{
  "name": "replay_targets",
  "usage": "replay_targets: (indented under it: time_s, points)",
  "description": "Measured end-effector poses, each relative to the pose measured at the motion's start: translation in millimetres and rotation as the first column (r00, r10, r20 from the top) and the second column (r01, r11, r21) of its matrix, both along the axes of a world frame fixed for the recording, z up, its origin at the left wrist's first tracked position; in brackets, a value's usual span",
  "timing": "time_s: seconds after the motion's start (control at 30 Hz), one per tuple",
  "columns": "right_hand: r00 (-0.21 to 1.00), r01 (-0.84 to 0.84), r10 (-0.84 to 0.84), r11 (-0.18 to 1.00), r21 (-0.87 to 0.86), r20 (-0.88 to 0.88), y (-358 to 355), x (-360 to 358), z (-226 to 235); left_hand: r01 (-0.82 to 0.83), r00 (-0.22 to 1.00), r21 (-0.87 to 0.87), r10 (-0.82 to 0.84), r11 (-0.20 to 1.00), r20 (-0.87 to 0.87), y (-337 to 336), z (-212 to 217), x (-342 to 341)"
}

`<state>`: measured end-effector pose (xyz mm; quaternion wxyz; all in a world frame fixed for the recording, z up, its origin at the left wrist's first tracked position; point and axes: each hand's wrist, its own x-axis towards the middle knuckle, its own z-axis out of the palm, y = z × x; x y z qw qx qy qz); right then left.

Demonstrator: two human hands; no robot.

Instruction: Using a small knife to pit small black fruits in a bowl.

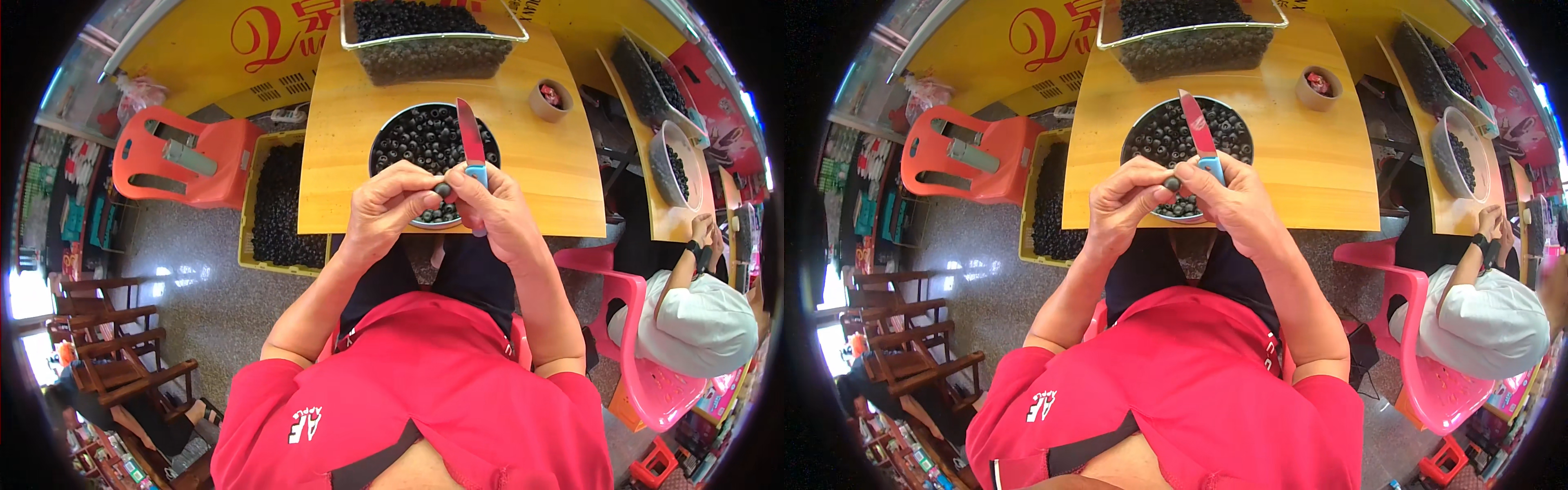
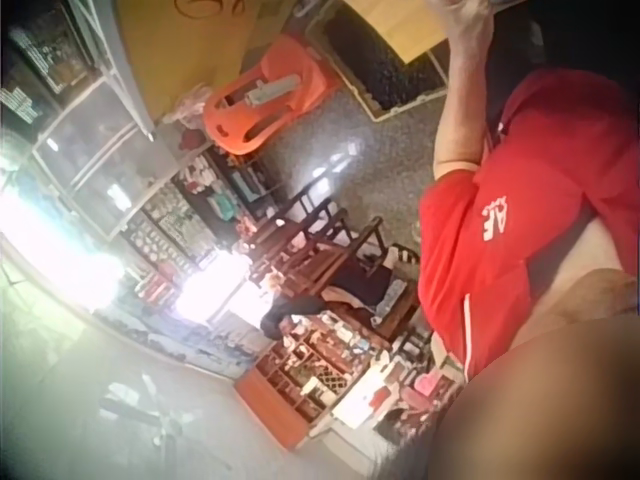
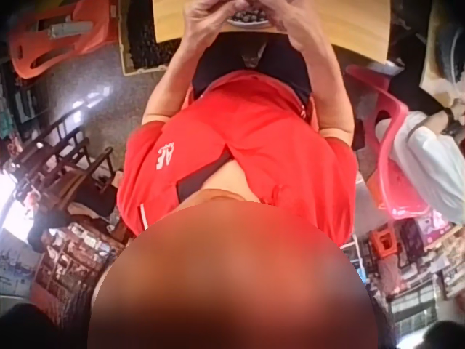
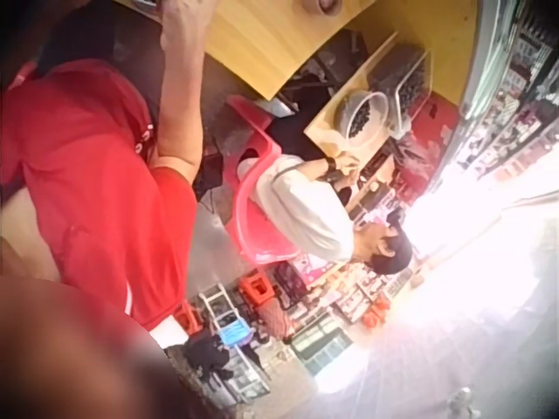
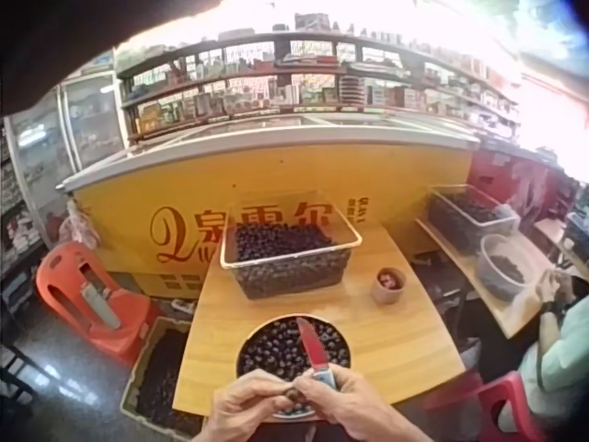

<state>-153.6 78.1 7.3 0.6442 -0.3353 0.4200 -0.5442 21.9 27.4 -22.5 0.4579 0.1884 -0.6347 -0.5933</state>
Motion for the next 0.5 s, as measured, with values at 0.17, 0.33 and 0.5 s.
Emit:
replay_targets:
  time_s: [0.17, 0.33, 0.5]
  points:
    - [0.926, 0.168, -0.172, 0.985, -0.04, -0.337, -2.2, -3.1, -7.9, -0.132, 0.989, -0.024, 0.13, 0.991, -0.068, -4.6, 3.3, 34.5]
    - [0.92, 0.216, -0.226, 0.974, -0.065, -0.321, -0.1, -23.2, -22.3, -0.555, 0.832, 0.165, 0.54, 0.815, 0.129, -23.2, -43.0, 115.7]
    - [0.928, 0.156, -0.179, 0.983, -0.095, -0.327, -3.8, -20.4, -25.0, -0.906, 0.231, -0.112, 0.697, 0.409, 0.678, -27.1, -192.7, 239.8]
